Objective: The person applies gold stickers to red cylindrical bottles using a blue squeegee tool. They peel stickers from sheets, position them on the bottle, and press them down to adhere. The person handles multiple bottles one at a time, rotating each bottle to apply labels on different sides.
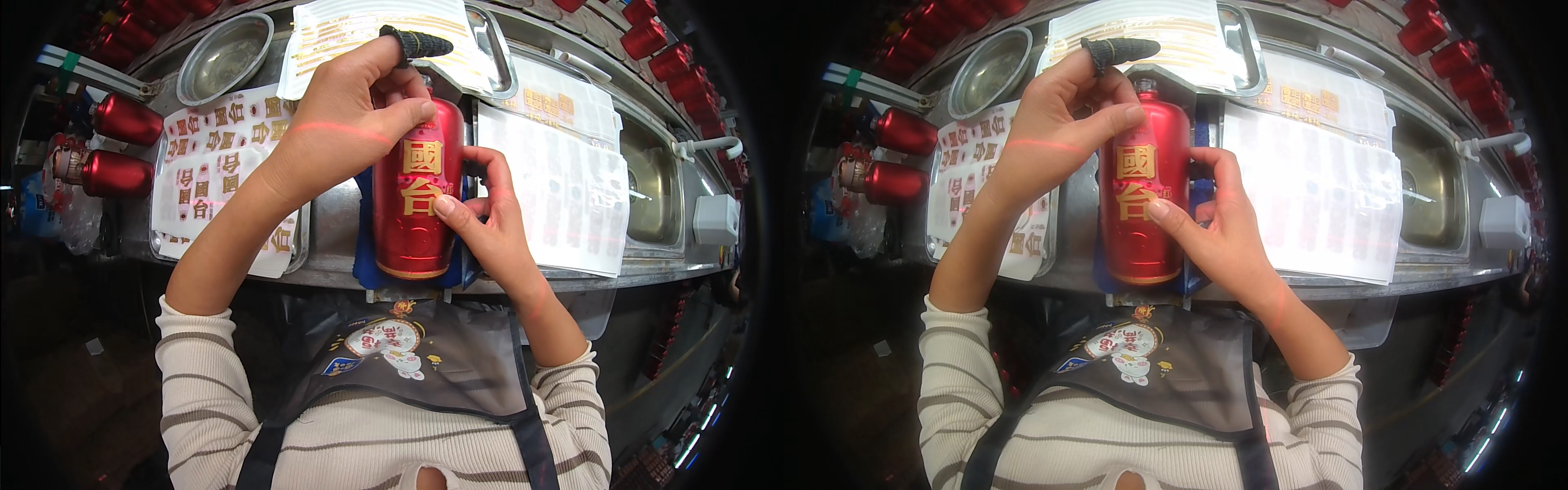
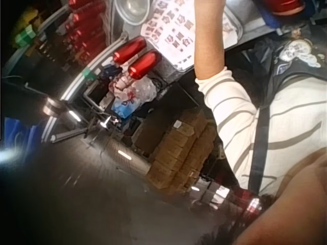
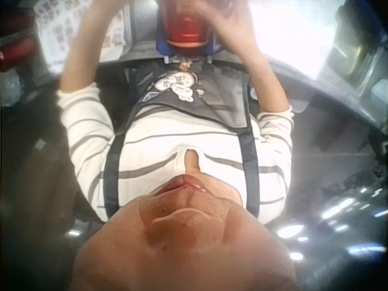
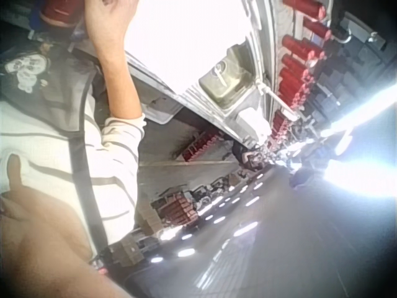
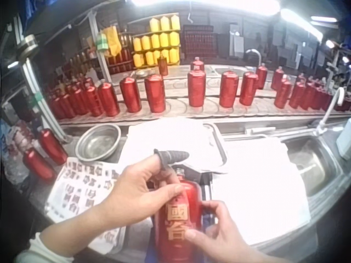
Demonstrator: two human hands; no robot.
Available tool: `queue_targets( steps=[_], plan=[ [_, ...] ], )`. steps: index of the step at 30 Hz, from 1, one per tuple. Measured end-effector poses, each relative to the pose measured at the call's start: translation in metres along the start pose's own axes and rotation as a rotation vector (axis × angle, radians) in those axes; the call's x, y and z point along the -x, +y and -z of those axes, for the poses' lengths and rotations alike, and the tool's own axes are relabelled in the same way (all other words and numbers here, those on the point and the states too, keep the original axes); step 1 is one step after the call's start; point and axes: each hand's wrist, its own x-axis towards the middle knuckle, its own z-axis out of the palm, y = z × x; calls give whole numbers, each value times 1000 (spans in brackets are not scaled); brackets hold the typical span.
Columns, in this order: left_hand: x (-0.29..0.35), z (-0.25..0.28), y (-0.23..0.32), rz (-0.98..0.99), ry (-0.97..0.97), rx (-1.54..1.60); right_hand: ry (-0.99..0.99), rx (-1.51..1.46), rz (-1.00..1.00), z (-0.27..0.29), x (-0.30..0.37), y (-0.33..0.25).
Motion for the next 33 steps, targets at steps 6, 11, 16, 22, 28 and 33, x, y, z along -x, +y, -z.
queue_targets(
  steps=[6,11,16,22,28,33],
  plan=[
    [0,-1,2,12,3,-4,2,-34,-9,-1,0,-1],
    [0,0,-5,3,52,-31,-3,-27,-31,-1,1,-4],
    [10,6,-23,162,227,161,-12,-113,-96,7,-3,-4],
    [62,-23,-4,267,120,472,129,-72,52,10,-36,-22],
    [62,-35,-5,267,162,559,117,-65,74,-2,-59,-24],
    [64,-35,-4,274,176,565,123,-42,74,-2,-60,-22]
  ],
)
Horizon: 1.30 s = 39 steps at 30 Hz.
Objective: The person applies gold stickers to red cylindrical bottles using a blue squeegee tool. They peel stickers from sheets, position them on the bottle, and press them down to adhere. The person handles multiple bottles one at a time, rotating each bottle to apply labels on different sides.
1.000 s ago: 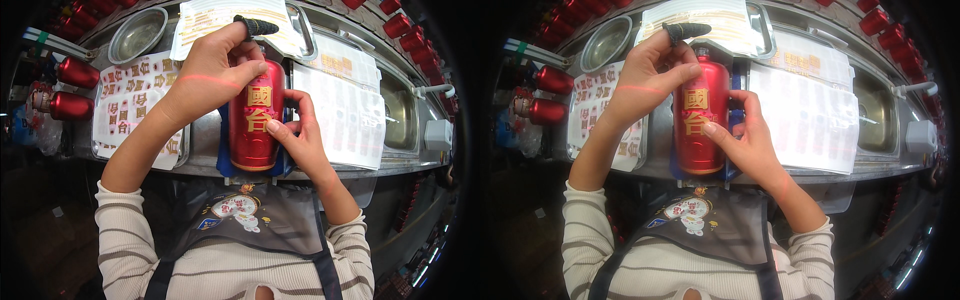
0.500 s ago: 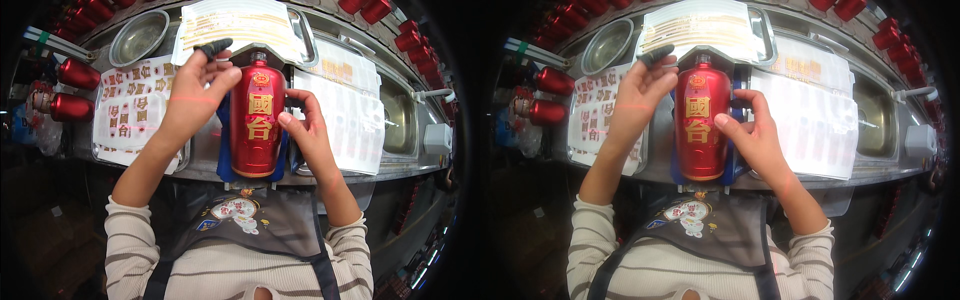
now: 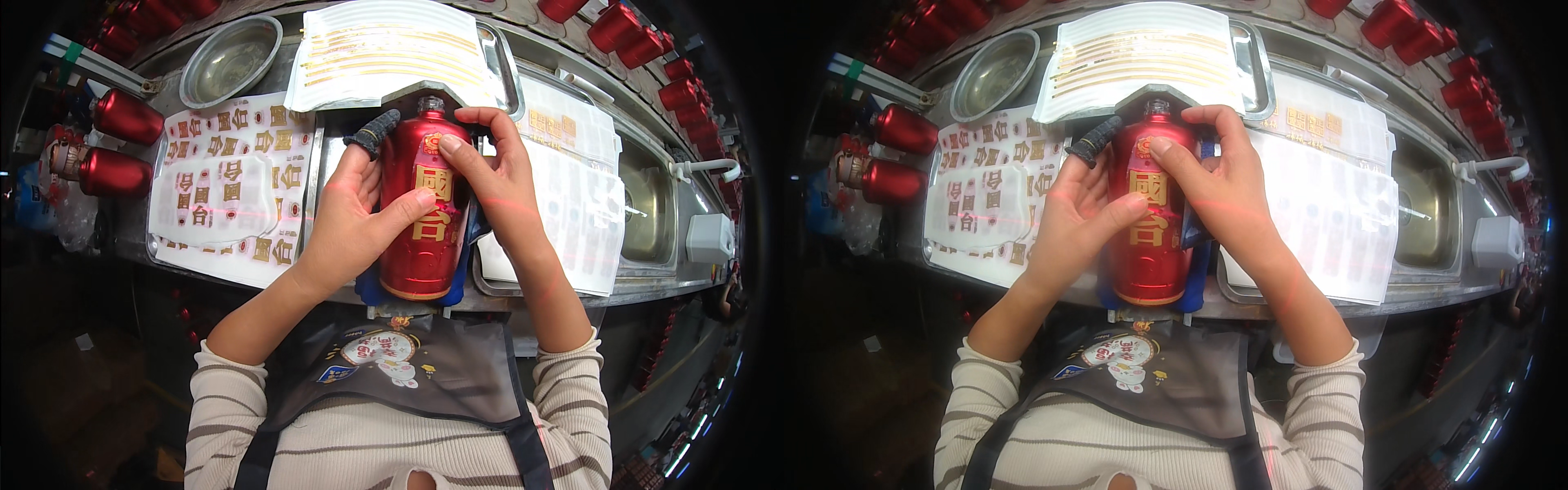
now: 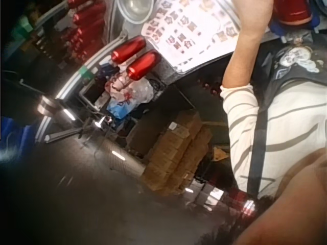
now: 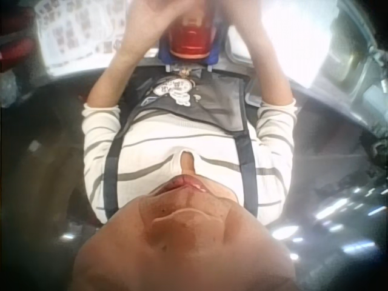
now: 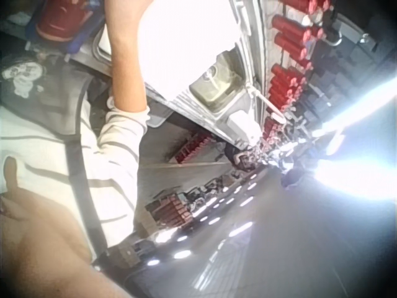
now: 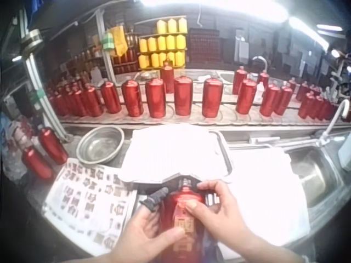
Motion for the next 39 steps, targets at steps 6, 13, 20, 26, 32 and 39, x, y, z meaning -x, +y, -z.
queue_targets(
  steps=[6,13,20,26,32,39],
  plan=[
    [-1,1,-1,-13,20,38,-21,9,-9,3,1,-5],
    [-21,1,10,77,74,223,-6,-29,5,2,-3,-2],
    [-31,0,6,61,134,187,7,177,35,2,-5,1],
    [-31,2,8,98,138,188,24,45,4,1,-3,0],
    [-33,2,3,76,132,157,16,103,-7,1,0,5],
    [-37,1,14,124,141,115,-16,-14,-27,3,1,0]
  ],
)
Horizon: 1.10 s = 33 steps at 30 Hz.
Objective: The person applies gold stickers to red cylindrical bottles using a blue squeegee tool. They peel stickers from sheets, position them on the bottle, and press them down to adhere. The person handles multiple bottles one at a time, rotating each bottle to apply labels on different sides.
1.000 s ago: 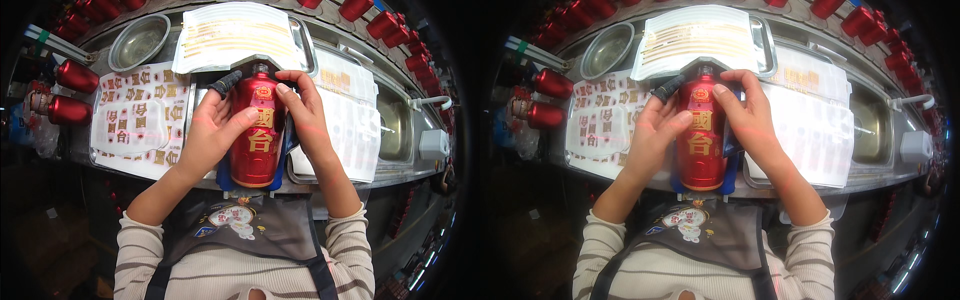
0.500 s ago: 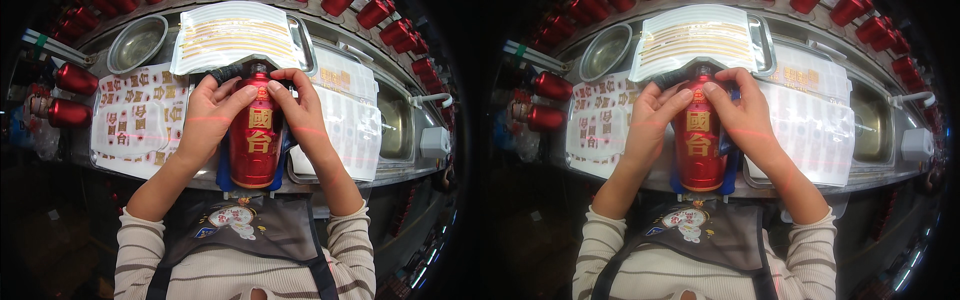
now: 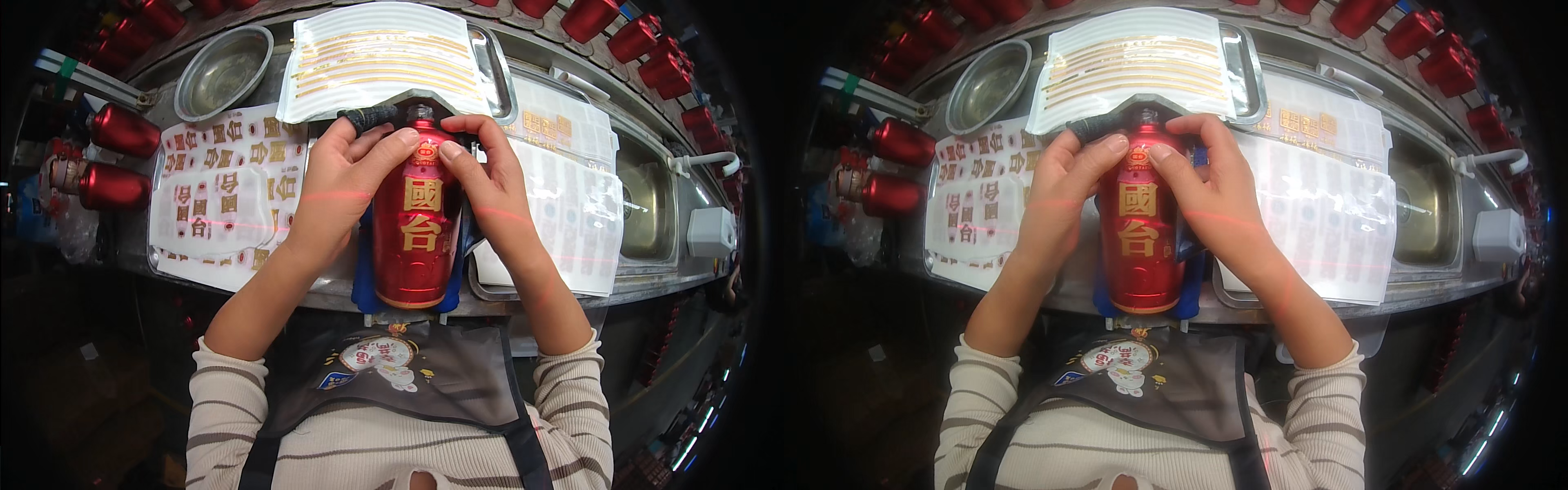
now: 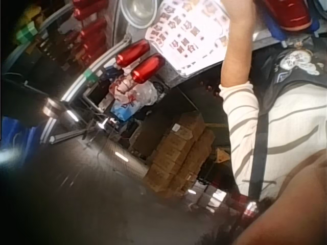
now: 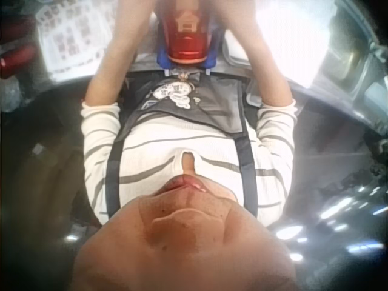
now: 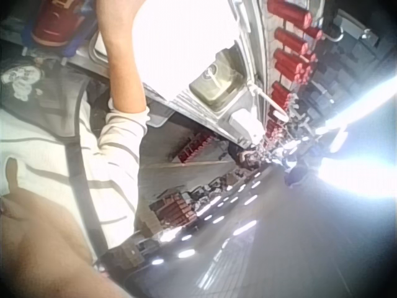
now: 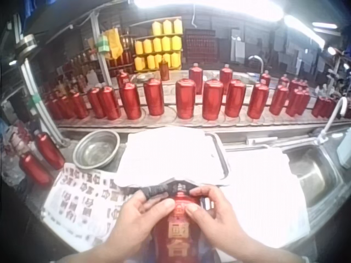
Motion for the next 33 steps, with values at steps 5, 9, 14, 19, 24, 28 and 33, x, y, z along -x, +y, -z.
queue_targets(
  steps=[5,9,14,19,24,28,33],
  plan=[
    [-10,-3,-5,-69,-67,-86,-11,114,45,2,1,7],
    [-9,-3,-3,-76,-81,-93,-8,82,57,-1,2,7],
    [-3,-1,-8,-63,-33,-58,1,-1,41,5,7,6],
    [41,14,-28,-123,-77,34,-3,10,-32,15,45,11],
    [56,17,-43,-115,-78,-156,8,-7,25,1,60,18],
    [55,18,-41,-104,-82,-171,0,28,37,3,59,19],
    [56,18,-42,-112,-83,-148,5,84,52,5,58,23]
  ],
)
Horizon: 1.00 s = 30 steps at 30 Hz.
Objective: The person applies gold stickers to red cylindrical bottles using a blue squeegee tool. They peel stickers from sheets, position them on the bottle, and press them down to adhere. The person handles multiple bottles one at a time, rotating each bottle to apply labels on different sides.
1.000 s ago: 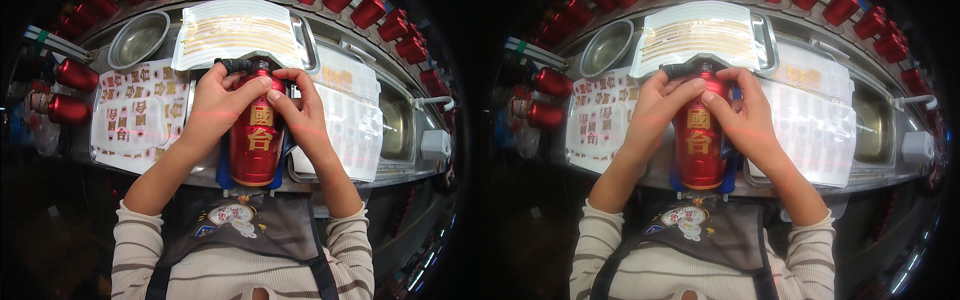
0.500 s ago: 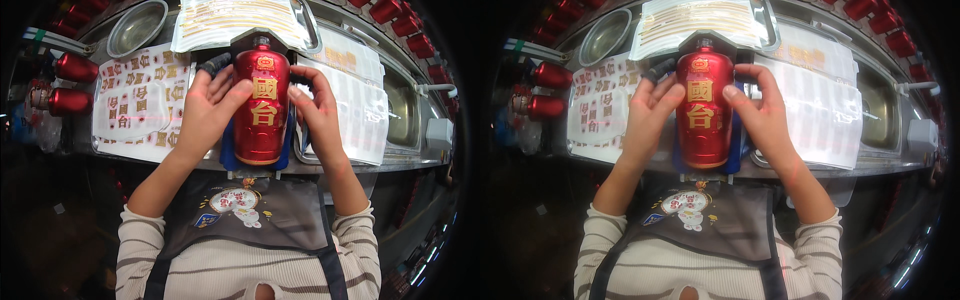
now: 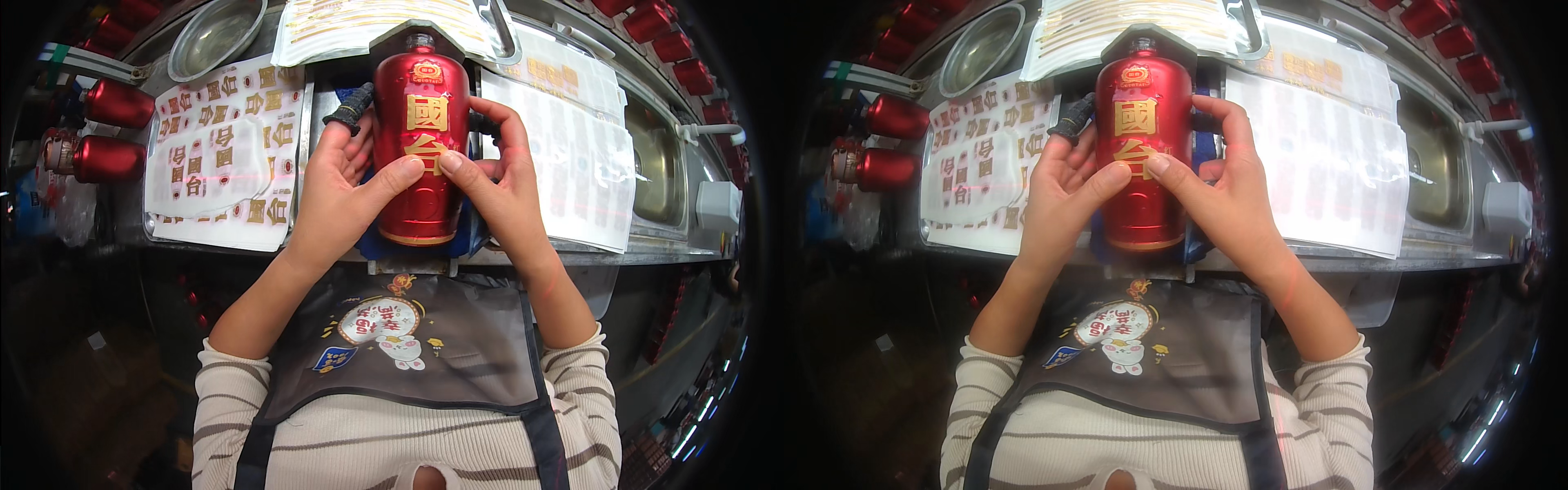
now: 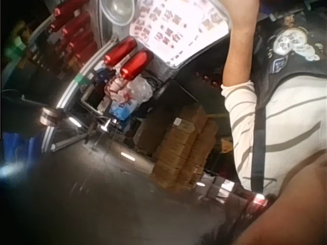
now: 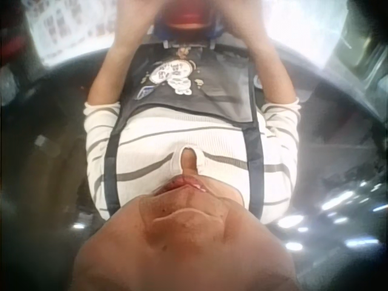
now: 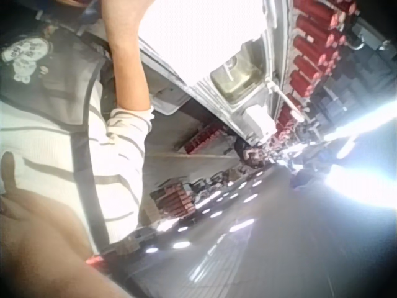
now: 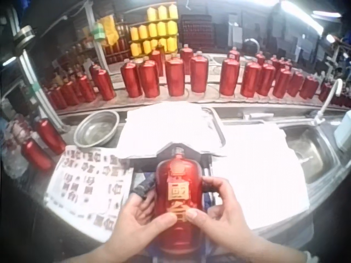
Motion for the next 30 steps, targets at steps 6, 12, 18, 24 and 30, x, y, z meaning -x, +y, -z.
queue_targets(
  steps=[6,12,18,24,30],
  plan=[
    [-2,-3,-1,-26,27,34,20,-111,-23,-3,-2,4],
    [-2,-2,-1,-20,26,25,28,-93,-6,-5,-3,3],
    [-7,-7,0,-46,17,56,42,-86,-1,-5,-3,7],
    [-6,-3,0,-22,6,11,89,-107,-74,3,-8,-2],
    [2,-2,-7,-54,-3,-138,260,-526,-155,61,-29,11]
  ],
)
